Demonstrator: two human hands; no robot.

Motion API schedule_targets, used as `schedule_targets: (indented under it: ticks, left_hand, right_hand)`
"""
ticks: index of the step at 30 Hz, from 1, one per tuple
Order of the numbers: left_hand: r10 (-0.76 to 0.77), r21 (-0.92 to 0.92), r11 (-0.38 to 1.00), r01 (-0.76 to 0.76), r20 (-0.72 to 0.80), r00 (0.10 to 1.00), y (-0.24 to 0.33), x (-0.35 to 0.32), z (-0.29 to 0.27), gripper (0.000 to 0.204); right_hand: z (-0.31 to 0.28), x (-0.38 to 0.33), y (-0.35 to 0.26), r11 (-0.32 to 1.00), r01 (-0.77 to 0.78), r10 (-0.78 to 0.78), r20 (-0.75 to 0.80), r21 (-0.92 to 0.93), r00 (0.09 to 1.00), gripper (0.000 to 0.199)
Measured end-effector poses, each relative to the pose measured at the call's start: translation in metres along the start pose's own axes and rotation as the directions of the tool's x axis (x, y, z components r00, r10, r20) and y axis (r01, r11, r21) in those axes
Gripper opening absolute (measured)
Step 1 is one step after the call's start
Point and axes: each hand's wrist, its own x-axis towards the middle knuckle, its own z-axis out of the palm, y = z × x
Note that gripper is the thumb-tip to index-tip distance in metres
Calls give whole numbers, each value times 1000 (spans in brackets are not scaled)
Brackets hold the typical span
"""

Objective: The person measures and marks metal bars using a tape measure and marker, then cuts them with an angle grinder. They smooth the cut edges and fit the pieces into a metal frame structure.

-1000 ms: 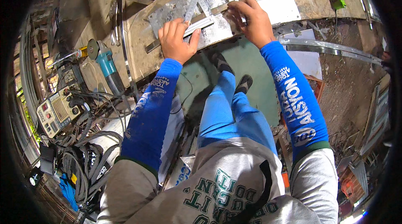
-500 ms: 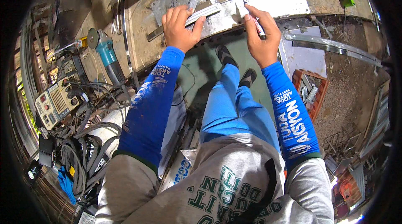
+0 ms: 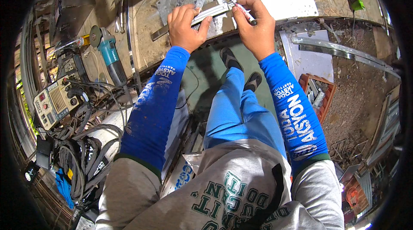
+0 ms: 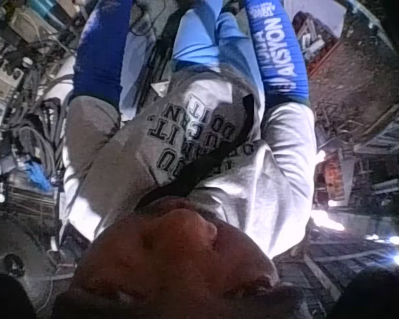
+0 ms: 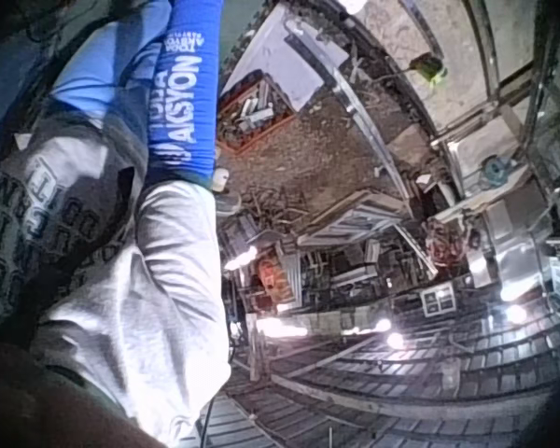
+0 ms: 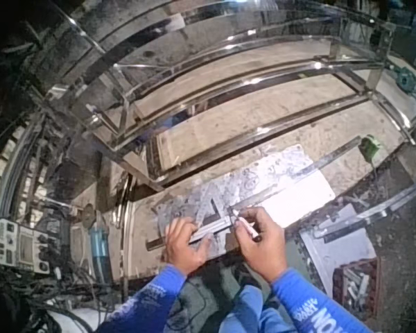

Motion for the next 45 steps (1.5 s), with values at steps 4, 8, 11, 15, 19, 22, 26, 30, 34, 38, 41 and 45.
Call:
schedule_targets:
  ticks: [4,8,11,15,19,22,26,30,34,38,41,45]
  left_hand:
    - [-10,3,1000,10,14,1000,0,0,0,33]
    - [1,1,1000,-1,8,1000,2,2,-2,33]
    - [11,11,1000,-11,11,1000,3,4,-2,34]
    - [6,6,1000,-6,6,1000,2,4,-1,34]
    - [6,13,1000,-6,5,1000,2,5,-2,34]
    - [-6,3,1000,6,14,1000,3,5,-2,34]
    - [-23,2,1000,23,32,999,6,5,-4,32]
    - [-54,-78,996,52,-23,998,1,1,-2,30]
    - [-140,-191,974,124,-77,987,-8,-8,-1,27]
    - [-207,-232,956,177,-110,972,-8,-12,-4,29]
    - [-298,-322,913,252,-103,949,-5,-13,-4,28]
    - [-350,-403,867,294,-72,934,6,-21,-13,27]
  right_hand:
    - [3,1,3,1000,-27,27,8,3,1000,22]
    - [3,1,1,1000,-28,28,22,2,999,21]
    - [5,2,3,999,-33,32,22,13,999,20]
    - [4,2,-1,1000,-22,22,28,-15,999,19]
    - [-10,0,-11,995,-34,42,79,-96,996,16]
    - [-22,-8,-24,995,-36,41,53,-91,998,13]
    - [-31,-12,-34,991,69,-72,-21,-114,997,12]
    - [-39,-3,-27,967,45,-21,100,-250,995,20]
    - [-56,34,-27,808,63,85,221,-586,972,36]
    - [-73,80,-2,639,288,49,411,-714,910,44]
    - [-80,100,11,574,420,32,531,-703,846,38]
    - [-89,105,10,616,455,-20,565,-643,825,38]
